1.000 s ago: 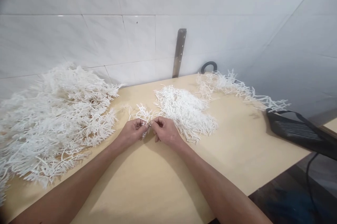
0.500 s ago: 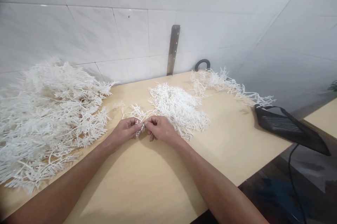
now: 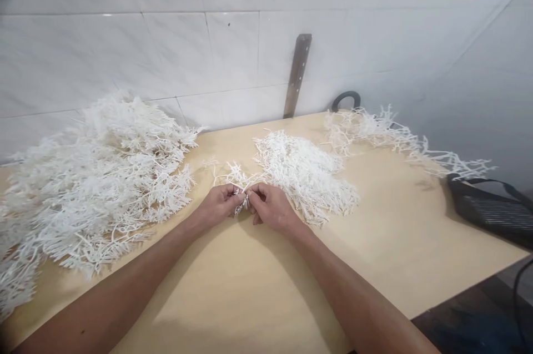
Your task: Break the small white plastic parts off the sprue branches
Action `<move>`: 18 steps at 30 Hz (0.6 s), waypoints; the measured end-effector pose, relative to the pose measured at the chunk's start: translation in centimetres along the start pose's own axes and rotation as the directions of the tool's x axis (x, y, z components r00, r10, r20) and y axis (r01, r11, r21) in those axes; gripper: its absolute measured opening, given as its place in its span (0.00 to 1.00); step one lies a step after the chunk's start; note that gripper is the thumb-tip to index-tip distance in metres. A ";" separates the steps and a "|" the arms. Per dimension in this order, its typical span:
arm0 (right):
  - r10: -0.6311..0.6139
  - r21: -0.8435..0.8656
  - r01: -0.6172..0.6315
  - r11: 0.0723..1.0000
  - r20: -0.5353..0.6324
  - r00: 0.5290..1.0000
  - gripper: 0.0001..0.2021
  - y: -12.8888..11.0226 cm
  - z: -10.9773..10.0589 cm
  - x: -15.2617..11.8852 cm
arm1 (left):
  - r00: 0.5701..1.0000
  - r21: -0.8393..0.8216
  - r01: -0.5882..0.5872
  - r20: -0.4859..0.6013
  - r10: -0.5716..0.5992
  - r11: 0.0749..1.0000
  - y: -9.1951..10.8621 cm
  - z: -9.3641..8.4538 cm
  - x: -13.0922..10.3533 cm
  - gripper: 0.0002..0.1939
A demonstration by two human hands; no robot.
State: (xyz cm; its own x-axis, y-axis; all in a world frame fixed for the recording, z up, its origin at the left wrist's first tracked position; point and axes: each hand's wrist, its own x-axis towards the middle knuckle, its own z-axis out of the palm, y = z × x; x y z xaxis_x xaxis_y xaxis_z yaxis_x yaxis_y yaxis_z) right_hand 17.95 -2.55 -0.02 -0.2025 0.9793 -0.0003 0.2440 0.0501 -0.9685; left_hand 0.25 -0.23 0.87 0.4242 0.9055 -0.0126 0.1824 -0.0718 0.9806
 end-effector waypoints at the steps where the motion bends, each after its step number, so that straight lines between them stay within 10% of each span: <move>1: -0.003 0.001 0.003 1.000 0.004 1.000 0.15 0.0 0.0 0.0 | 1.000 -0.007 0.003 -0.006 -0.003 1.000 -0.1 0.0 0.0 0.17; 18: 0.029 0.065 -0.028 0.998 -0.008 1.000 0.15 0.3 -0.1 -0.1 | 0.999 -0.018 -0.006 -0.054 0.005 1.000 -0.2 0.1 -0.1 0.17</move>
State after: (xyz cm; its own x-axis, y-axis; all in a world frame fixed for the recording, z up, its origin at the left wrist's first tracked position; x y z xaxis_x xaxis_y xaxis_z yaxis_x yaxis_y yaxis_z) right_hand 18.11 -2.61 -0.25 -0.1877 0.9819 -0.0261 0.1877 0.0098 -0.9822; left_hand 0.25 -0.29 0.70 0.3770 0.9262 0.0029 0.1635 -0.0696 0.9841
